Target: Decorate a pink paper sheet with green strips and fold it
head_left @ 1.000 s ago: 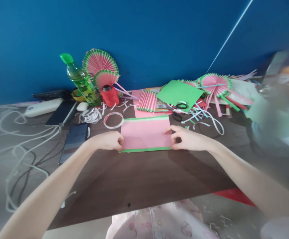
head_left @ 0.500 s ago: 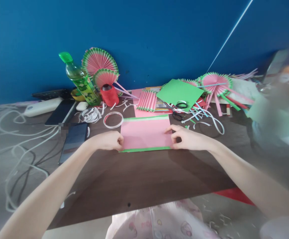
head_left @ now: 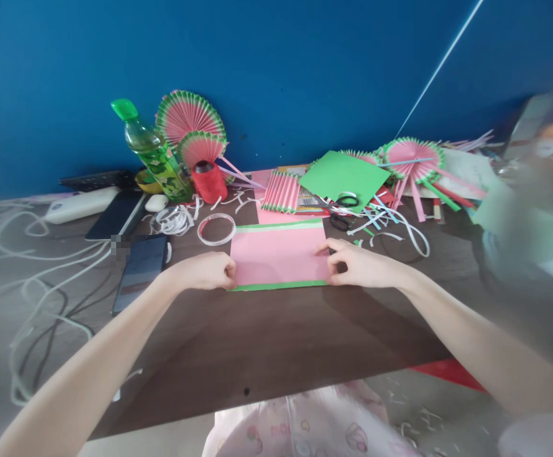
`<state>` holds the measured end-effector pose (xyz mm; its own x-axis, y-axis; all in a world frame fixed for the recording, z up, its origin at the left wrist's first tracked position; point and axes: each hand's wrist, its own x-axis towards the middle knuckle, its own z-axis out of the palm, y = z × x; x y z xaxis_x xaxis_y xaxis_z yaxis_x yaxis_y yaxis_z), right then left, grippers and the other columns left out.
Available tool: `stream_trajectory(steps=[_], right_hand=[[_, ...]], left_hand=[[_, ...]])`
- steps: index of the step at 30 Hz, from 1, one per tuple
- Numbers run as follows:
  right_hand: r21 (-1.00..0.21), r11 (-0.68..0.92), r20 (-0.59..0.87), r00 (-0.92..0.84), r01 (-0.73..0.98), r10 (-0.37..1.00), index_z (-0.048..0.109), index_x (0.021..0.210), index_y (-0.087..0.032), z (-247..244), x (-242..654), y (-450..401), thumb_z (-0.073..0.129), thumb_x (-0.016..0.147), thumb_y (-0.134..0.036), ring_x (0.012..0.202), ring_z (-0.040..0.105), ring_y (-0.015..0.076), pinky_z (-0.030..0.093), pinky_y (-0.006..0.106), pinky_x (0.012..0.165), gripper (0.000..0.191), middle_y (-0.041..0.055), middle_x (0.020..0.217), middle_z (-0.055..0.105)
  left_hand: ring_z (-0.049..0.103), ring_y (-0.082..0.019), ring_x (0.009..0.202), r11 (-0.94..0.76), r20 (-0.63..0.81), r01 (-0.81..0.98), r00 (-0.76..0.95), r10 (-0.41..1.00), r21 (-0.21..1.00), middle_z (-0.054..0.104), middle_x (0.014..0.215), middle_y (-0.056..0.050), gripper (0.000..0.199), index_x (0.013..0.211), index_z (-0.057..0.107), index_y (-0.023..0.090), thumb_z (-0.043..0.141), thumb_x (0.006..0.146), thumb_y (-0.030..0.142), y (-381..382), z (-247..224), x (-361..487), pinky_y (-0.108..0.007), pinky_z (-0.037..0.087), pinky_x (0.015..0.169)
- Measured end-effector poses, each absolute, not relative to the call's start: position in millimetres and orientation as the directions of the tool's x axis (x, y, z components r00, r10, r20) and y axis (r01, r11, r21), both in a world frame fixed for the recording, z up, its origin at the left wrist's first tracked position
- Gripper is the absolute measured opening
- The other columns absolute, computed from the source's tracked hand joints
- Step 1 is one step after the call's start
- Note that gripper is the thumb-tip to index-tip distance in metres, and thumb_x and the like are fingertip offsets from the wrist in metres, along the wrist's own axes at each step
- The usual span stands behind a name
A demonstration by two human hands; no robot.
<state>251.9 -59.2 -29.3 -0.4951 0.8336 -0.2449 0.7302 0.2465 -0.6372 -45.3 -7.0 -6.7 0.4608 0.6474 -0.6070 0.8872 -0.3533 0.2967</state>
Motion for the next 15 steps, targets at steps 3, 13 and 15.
stream_trajectory(steps=[3, 13, 15], right_hand=[[-0.63, 0.249, -0.25, -0.496, 0.736, 0.832, 0.05, 0.052, -0.019, -29.6, 251.9, -58.9, 0.06, 0.07, -0.025, 0.118, 0.04, 0.0247, 0.033, 0.042, 0.098, 0.021, 0.0047, 0.125, 0.045], [-0.621, 0.253, -0.254, -0.496, 0.742, 0.83, 0.051, 0.051, -0.018, -28.0, 250.7, -58.8, 0.06, 0.07, -0.027, 0.119, 0.04, 0.0263, 0.033, 0.042, 0.097, 0.023, 0.0037, 0.125, 0.045], [-0.621, 0.256, -0.254, -0.499, 0.741, 0.829, 0.051, 0.052, -0.018, -28.6, 251.1, -58.9, 0.06, 0.071, -0.028, 0.119, 0.04, 0.0263, 0.033, 0.042, 0.097, 0.023, 0.0038, 0.125, 0.045]], left_hand=[[0.051, -0.013, 0.057, -0.346, -0.605, 0.894, 0.447, 0.659, 0.283, 0.059, 0.061, 0.001, 0.012, 0.059, 0.054, 0.018, 0.049, 0.059, 0.029, -8.1, -5.7, -44.3, -0.023, 0.032, 0.051], [0.053, -0.015, 0.059, -0.386, -0.588, 0.898, 0.432, 0.684, 0.211, 0.062, 0.064, 0.0, 0.012, 0.06, 0.054, 0.019, 0.049, 0.062, 0.03, -10.7, -4.3, -42.1, -0.025, 0.032, 0.053], [0.053, -0.015, 0.06, -0.401, -0.587, 0.896, 0.431, 0.685, 0.189, 0.063, 0.066, -0.001, 0.013, 0.061, 0.055, 0.019, 0.049, 0.063, 0.031, -10.9, -4.2, -42.1, -0.025, 0.031, 0.052]])
